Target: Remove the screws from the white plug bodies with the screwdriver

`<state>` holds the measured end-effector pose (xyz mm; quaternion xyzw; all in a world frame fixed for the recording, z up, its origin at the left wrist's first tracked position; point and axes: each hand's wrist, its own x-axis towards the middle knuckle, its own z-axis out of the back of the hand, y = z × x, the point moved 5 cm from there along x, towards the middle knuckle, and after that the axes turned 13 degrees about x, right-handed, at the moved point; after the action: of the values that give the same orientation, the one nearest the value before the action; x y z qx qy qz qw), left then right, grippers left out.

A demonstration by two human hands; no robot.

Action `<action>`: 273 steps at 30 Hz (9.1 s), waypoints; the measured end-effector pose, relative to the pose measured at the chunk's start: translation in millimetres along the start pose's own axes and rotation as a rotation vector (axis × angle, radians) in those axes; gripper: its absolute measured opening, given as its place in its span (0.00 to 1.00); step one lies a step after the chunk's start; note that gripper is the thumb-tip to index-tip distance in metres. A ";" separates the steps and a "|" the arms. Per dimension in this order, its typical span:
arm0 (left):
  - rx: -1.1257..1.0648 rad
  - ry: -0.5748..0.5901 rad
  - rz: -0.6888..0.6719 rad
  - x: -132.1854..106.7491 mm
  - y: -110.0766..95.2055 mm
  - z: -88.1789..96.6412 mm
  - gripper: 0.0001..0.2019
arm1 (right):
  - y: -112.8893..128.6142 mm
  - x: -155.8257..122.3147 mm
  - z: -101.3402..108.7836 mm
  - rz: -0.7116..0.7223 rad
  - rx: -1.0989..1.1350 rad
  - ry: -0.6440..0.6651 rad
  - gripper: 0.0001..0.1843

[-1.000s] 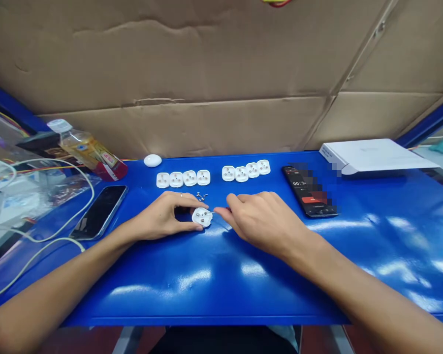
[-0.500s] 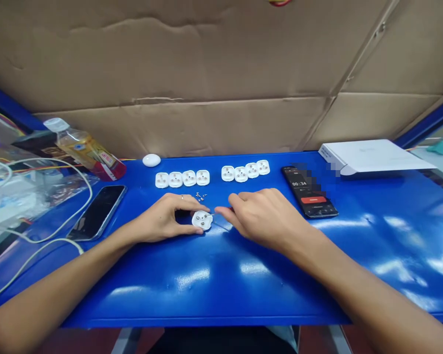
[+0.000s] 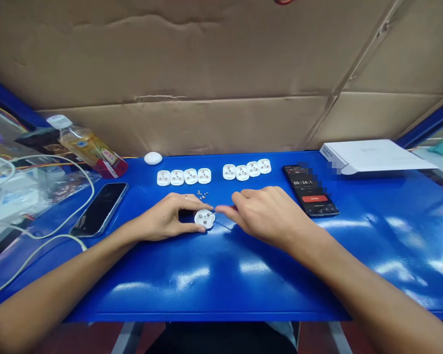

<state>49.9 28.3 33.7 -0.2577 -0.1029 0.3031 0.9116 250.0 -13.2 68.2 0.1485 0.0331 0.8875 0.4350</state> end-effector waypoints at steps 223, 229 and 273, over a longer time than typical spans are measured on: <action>0.140 -0.093 -0.041 0.9 14.2 7.1 0.21 | 18.6 -3.2 -3.7 0.373 0.256 -0.207 0.09; 0.115 -0.094 -0.045 0.3 9.2 5.2 0.20 | 12.0 -2.3 -0.3 0.216 0.171 -0.236 0.15; -0.036 0.019 -0.078 1.2 1.2 2.7 0.14 | 0.8 1.0 0.1 0.078 0.132 -0.069 0.19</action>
<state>49.3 31.0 35.4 -0.2729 -0.1096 0.2632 0.9188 248.8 -12.9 68.8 0.2086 0.0707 0.8940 0.3901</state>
